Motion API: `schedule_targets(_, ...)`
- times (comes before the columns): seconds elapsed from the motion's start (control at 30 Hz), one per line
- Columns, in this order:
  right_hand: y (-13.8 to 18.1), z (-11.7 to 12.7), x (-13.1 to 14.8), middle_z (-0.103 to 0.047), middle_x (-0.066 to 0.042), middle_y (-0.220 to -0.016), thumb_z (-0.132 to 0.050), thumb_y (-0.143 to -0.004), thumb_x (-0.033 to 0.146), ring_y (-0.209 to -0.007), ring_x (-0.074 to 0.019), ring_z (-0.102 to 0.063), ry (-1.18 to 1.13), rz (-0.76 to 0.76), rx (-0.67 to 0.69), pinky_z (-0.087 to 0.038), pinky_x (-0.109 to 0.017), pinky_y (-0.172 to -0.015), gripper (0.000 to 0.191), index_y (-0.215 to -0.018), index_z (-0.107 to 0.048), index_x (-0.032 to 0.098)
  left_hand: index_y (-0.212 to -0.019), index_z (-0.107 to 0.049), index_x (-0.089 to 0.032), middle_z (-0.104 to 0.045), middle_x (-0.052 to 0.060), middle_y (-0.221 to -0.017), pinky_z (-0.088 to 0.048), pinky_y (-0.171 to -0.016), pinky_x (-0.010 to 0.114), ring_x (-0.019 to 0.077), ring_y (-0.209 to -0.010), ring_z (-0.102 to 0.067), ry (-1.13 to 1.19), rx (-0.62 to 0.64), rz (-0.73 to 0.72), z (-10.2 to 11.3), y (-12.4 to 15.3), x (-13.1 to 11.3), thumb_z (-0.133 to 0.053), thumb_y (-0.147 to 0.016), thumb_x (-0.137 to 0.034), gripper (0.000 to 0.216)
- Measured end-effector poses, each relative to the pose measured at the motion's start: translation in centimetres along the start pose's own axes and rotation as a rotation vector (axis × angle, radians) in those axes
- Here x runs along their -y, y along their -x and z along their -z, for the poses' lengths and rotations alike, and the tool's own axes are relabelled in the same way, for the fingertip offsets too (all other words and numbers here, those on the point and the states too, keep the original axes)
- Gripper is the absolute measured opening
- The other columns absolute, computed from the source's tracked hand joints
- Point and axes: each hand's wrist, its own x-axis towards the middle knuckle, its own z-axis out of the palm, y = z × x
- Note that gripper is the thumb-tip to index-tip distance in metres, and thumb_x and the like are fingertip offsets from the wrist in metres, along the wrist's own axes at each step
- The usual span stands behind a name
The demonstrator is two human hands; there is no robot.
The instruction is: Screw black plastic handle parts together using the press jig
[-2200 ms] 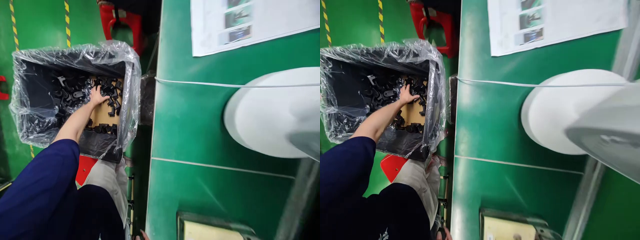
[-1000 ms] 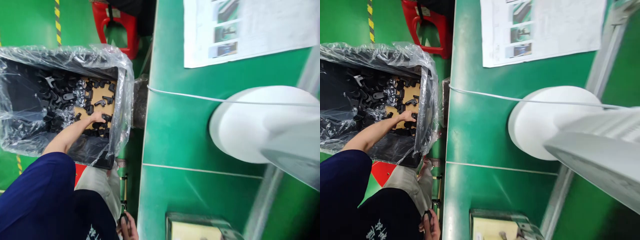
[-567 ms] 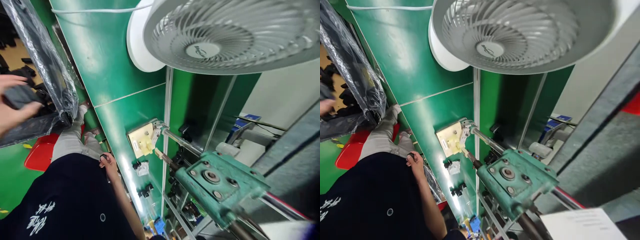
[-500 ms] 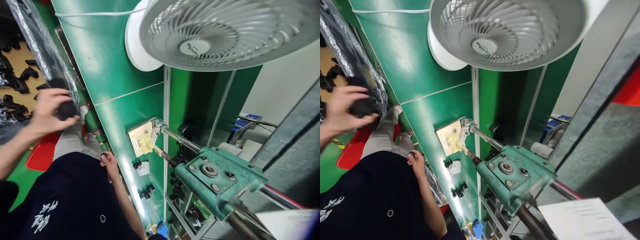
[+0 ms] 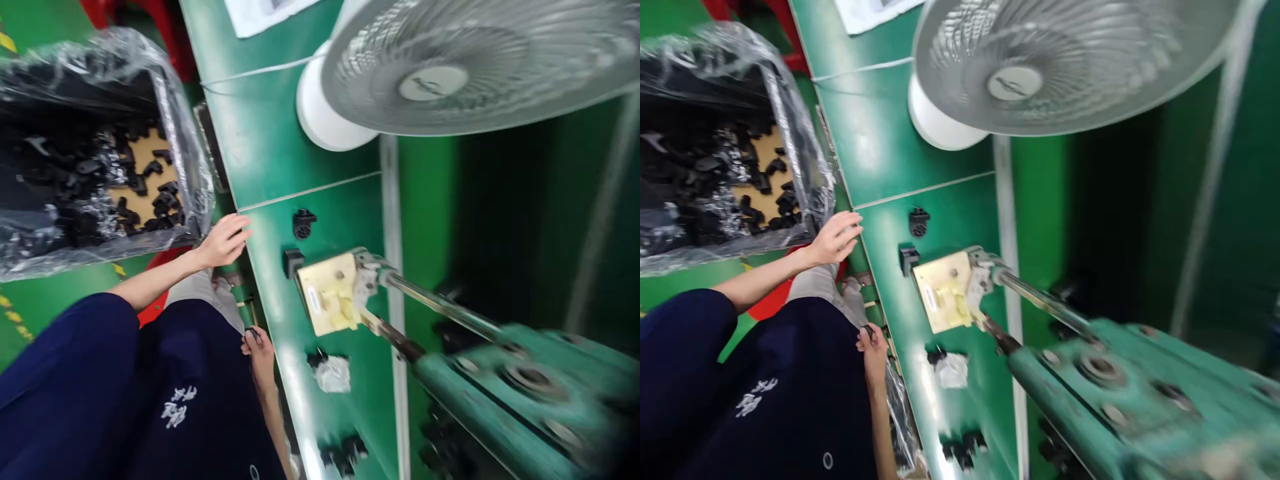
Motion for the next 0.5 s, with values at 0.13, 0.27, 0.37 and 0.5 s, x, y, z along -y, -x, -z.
schedule_targets(0.13, -1.6, -0.6, 0.7, -0.061, 0.000, -0.068, -0.075, -0.062, 0.055, -0.053, -0.0101, -0.053, 0.060, -0.060, 0.087, -0.039, -0.021, -0.048, 0.057, -0.100, -0.060, 0.015, -0.118, -0.050, -0.014, -0.054, 0.017, -0.125, -0.037, -0.106, 0.045, 0.0258, -0.124, -0.048, -0.262, -0.320, 0.783, 5.8, 7.7, 8.8, -0.045, -0.080, -0.018, 0.038)
schedule_targets(0.27, -2.9, -1.1, 1.9, -0.060, 0.000, -0.066, -0.074, -0.061, 0.056, -0.052, -0.0113, -0.053, 0.146, -0.114, 0.098, -0.040, -0.022, -0.048, 0.060, -0.102, -0.061, 0.015, -0.124, -0.046, -0.003, -0.055, 0.022, -0.122, -0.039, -0.104, 0.043, 0.0299, -0.119, -0.052, -0.201, -0.084, 1.366, 7.2, 11.4, 17.4, -0.049, -0.078, -0.021, 0.050)
schedule_targets(0.37, -3.8, -1.0, 2.7, -0.061, -0.001, -0.068, -0.074, -0.061, 0.056, -0.054, -0.0127, -0.054, 0.229, -0.153, 0.068, -0.043, -0.025, -0.053, 0.057, -0.101, -0.062, 0.016, -0.126, -0.045, -0.001, -0.054, 0.026, -0.124, -0.040, -0.103, 0.044, 0.0343, -0.120, -0.051, -0.112, 0.026, 1.445, 4.6, 11.5, 22.0, -0.062, -0.073, -0.029, 0.062)
schedule_targets(0.5, -4.6, -0.7, 3.4, -0.060, 0.000, -0.067, -0.072, -0.065, 0.055, -0.058, -0.0145, -0.055, 0.292, -0.209, 0.051, -0.046, -0.028, -0.059, 0.050, -0.099, -0.062, 0.020, -0.139, -0.028, -0.004, -0.033, 0.028, -0.143, -0.030, -0.110, 0.047, 0.0359, -0.136, -0.032, -0.083, 0.127, 1.437, 0.0, 9.9, 25.9, -0.066, -0.073, -0.045, 0.086)
